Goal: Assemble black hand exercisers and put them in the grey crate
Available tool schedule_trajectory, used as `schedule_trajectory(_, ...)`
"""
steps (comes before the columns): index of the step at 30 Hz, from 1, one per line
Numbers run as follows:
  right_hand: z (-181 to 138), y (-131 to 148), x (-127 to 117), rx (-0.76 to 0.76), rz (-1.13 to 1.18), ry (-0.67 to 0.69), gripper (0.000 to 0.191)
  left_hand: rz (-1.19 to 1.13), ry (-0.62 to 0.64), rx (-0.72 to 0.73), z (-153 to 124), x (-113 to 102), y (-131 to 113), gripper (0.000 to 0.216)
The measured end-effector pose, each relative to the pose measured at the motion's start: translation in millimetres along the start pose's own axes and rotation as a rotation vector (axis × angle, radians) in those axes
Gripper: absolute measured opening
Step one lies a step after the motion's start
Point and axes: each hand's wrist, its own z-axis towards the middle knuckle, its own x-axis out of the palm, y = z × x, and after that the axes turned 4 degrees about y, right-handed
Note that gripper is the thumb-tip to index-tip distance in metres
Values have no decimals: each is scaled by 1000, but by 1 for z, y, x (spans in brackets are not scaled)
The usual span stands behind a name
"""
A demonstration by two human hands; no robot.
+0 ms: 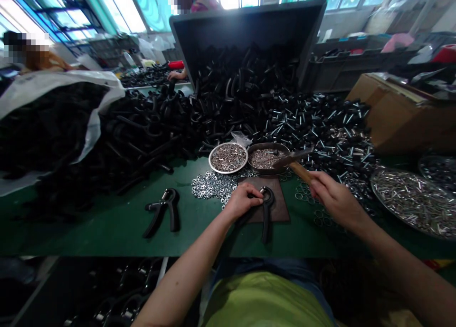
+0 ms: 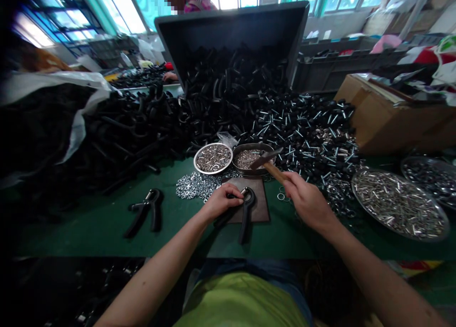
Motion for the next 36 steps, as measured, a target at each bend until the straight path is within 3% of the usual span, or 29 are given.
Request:
schedule_trajectory(3, -3, 25, -11, -42, 159, -69, 36, -22, 9, 48, -3, -2, 2, 7)
schedule_trajectory(7, -7, 31, 0, -73, 103, -81, 35, 46, -6, 108, -7, -1, -1, 4)
schedule_trajectory(11, -5, 16, 31, -52, -160, 79, 31, 172, 1, 147, -7, 0, -4, 4)
schedule_trajectory(14, -4, 16, 38, -28, -233, 188, 31, 215, -4, 145, -6, 0, -2, 7)
schedule_trajectory(20, -15, 29, 24, -133, -133, -117, 38, 254, 10, 124, -2, -1, -4, 11)
schedule_trajectory(24, -12, 14, 43, -70, -221, 128, 33, 348, 58, 165, 2, -1, -11, 9)
schedule_trajectory(26, -8, 11, 48, -49, -189, 177, 33, 408, 71, 212, 4, -1, -13, 8)
schedule_trajectory(29, -5, 18, 38, -24, -100, 52, 34, 458, 67, 243, 5, 0, -14, 9)
schedule_trajectory(32, -7, 24, 20, 10, -57, -56, 36, 362, 68, 237, 4, -3, -11, 10)
schedule_trajectory(36, -14, 16, 9, 63, -70, -76, 38, 226, 45, 206, -1, -11, -8, 13)
